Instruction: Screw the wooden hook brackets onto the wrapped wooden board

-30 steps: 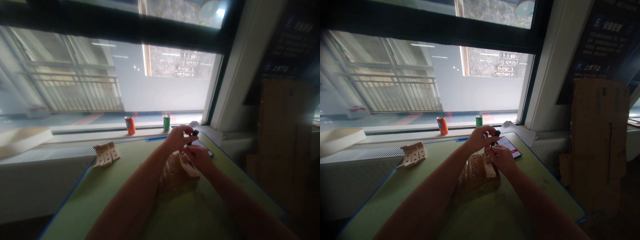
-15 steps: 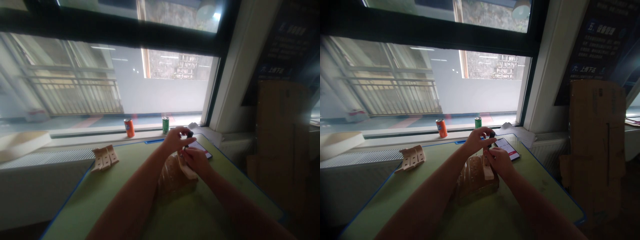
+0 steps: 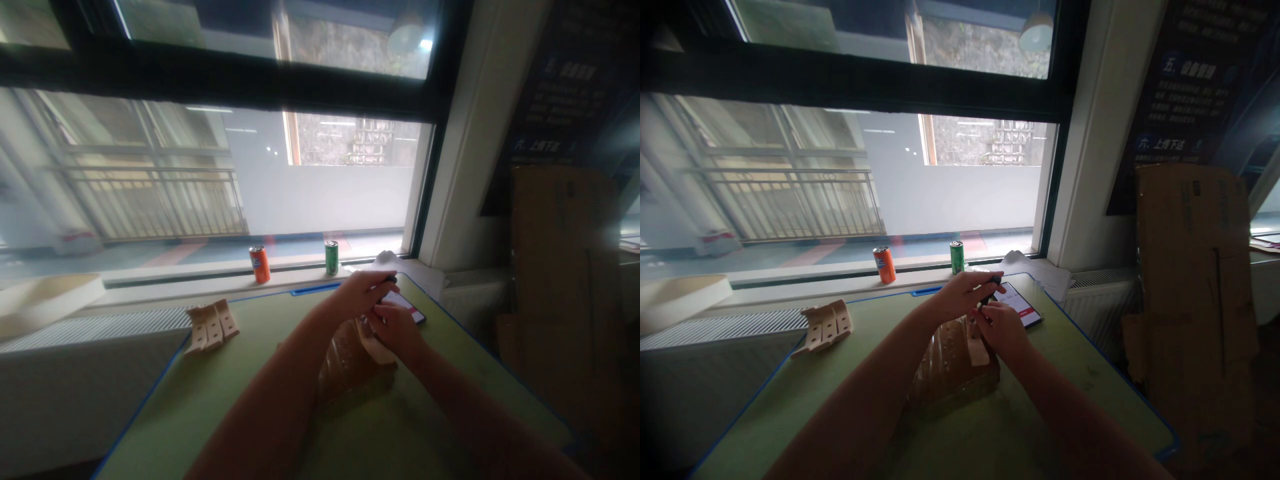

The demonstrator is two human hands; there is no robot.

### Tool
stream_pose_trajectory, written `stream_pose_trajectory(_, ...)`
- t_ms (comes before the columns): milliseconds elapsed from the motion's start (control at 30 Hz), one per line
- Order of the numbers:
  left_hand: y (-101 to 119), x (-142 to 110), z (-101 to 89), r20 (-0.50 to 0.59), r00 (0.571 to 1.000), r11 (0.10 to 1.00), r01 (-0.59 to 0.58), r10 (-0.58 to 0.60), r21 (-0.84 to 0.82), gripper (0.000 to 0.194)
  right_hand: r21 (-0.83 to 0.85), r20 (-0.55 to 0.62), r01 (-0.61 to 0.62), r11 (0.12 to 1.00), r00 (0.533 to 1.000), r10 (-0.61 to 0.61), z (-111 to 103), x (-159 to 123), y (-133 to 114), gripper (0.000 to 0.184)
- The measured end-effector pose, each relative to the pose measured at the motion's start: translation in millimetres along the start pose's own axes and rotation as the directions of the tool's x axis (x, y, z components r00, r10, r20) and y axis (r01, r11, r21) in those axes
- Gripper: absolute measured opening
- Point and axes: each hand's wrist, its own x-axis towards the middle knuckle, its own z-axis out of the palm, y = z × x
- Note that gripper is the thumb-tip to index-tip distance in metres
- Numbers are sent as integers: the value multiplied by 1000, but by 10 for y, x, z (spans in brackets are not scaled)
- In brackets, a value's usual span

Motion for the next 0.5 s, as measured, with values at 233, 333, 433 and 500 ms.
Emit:
stream_pose_trajectory(233, -44, -14, 60, -300, 954, 964, 63, 18, 257, 52, -7, 8, -4, 1000, 1000, 4, 14, -6, 16, 29)
stream_pose_trajectory(333, -22, 13, 37, -333, 935, 934, 6, 122, 358, 32, -4, 5, 1, 1000, 1000, -1, 16, 5, 6, 31)
stream_pose_trajectory(433, 6, 35, 25, -335, 928, 910, -8, 161, 415, 20, -2, 1, 6, 1000, 1000, -6, 23, 16, 7, 30)
stream_pose_trajectory(500, 19, 36, 31, -323, 931, 899, -10, 168, 438, 17, -1, 5, 10, 1000, 1000, -10, 26, 18, 18, 29)
